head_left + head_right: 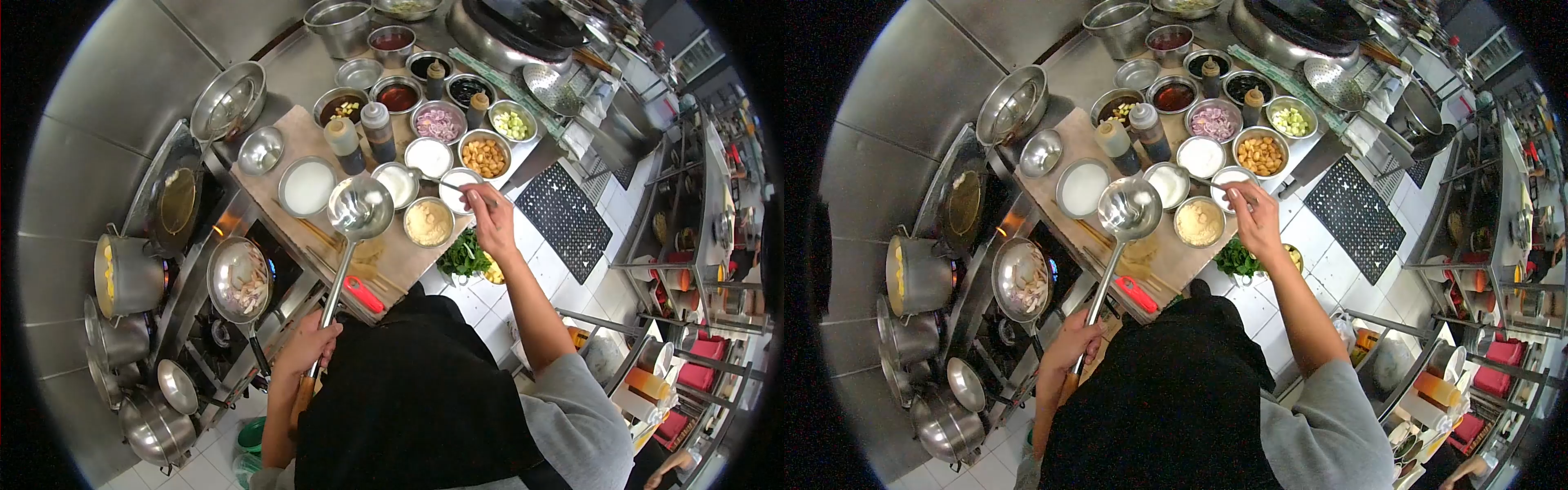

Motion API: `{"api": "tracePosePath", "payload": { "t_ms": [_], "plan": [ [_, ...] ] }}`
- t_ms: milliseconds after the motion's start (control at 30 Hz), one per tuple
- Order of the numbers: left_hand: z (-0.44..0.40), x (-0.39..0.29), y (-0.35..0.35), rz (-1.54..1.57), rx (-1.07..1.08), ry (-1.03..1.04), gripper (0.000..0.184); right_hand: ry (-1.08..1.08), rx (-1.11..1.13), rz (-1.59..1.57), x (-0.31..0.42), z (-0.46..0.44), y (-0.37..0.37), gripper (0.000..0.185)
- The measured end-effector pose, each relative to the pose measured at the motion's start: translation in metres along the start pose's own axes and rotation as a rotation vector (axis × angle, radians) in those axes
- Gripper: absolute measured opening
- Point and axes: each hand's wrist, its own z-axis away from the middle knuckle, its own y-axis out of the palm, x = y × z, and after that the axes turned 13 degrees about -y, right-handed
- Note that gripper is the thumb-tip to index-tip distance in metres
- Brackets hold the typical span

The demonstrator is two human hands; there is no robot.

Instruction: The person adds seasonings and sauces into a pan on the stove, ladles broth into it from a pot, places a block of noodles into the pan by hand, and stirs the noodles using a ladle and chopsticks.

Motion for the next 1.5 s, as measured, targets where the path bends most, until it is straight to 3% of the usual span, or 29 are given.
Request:
{"api": "tracePosePath", "payload": {
  "t_ms": [200,300,533,700,967,1233,1333,1467,1500],
  "plan": [
    [0.011,0.0,-0.001,-0.044,-0.006,-0.03,0.015,0.154,0.144,0.124,-0.027,0.077,-0.005,0.021],
    [0.017,0.002,0.001,-0.051,-0.034,-0.055,0.016,0.114,0.069,0.107,-0.02,0.104,0.014,0.021],
    [0.015,0.005,0.0,-0.113,-0.021,-0.056,0.016,0.516,-0.335,-0.412,-0.03,0.138,0.022,0.028],
    [0.012,0.007,-0.002,-0.143,-0.016,-0.052,0.015,0.463,-0.321,-0.434,-0.032,0.142,0.024,0.031],
    [0.012,0.002,-0.002,-0.158,-0.028,-0.057,0.016,0.567,-0.426,-0.526,-0.03,0.145,0.023,0.033],
    [0.009,-0.009,-0.003,-0.194,0.002,-0.058,0.019,0.452,-0.367,-0.493,-0.003,0.095,-0.003,0.033],
    [0.007,-0.019,0.0,-0.172,0.046,-0.042,0.02,0.312,-0.186,-0.411,0.018,0.067,-0.005,0.029],
    [0.005,-0.026,0.004,-0.177,0.039,-0.022,0.019,-0.026,-0.15,0.036,0.006,0.026,-0.011,0.026],
    [0.004,-0.025,0.003,-0.177,0.038,-0.018,0.019,0.023,-0.159,0.03,0.012,0.018,-0.017,0.024]
  ]
}}
